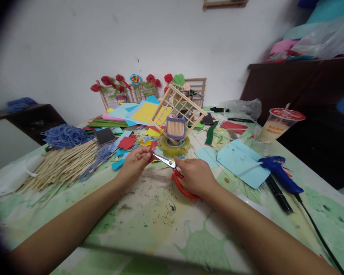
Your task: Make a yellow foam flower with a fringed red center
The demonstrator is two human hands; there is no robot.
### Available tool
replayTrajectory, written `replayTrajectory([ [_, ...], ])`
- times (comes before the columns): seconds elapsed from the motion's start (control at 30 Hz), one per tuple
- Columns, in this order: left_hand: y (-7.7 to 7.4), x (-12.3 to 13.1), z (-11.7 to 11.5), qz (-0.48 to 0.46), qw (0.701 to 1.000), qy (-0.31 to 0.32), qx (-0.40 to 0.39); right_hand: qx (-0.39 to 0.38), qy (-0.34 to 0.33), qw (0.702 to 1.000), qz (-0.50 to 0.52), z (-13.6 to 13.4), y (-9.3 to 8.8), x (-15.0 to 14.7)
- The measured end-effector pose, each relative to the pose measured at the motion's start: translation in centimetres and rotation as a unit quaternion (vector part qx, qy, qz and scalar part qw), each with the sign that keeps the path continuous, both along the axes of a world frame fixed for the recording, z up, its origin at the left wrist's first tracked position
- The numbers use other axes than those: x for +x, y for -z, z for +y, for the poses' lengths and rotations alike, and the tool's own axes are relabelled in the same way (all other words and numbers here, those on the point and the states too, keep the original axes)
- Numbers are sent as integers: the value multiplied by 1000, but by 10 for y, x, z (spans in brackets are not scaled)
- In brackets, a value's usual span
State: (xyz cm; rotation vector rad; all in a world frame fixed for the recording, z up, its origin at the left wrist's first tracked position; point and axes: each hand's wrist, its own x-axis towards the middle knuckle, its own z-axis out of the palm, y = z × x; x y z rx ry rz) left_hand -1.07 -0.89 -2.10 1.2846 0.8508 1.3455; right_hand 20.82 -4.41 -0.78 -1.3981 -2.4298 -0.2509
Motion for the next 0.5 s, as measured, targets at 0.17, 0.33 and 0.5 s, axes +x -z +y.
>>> replayTrajectory([
  [0.17, -1, 0, -1, 2, 1000, -7, -2, 3, -2, 1000, 2, 0, 1, 0],
  [0.33, -2, 1, -1, -1, 1000, -7, -5, 0, -2, 1000, 5, 0, 1, 0],
  [0.5, -2, 1, -2, 1, 1000, -7, -6, -2, 1, 1000, 6, 0, 1, 0],
])
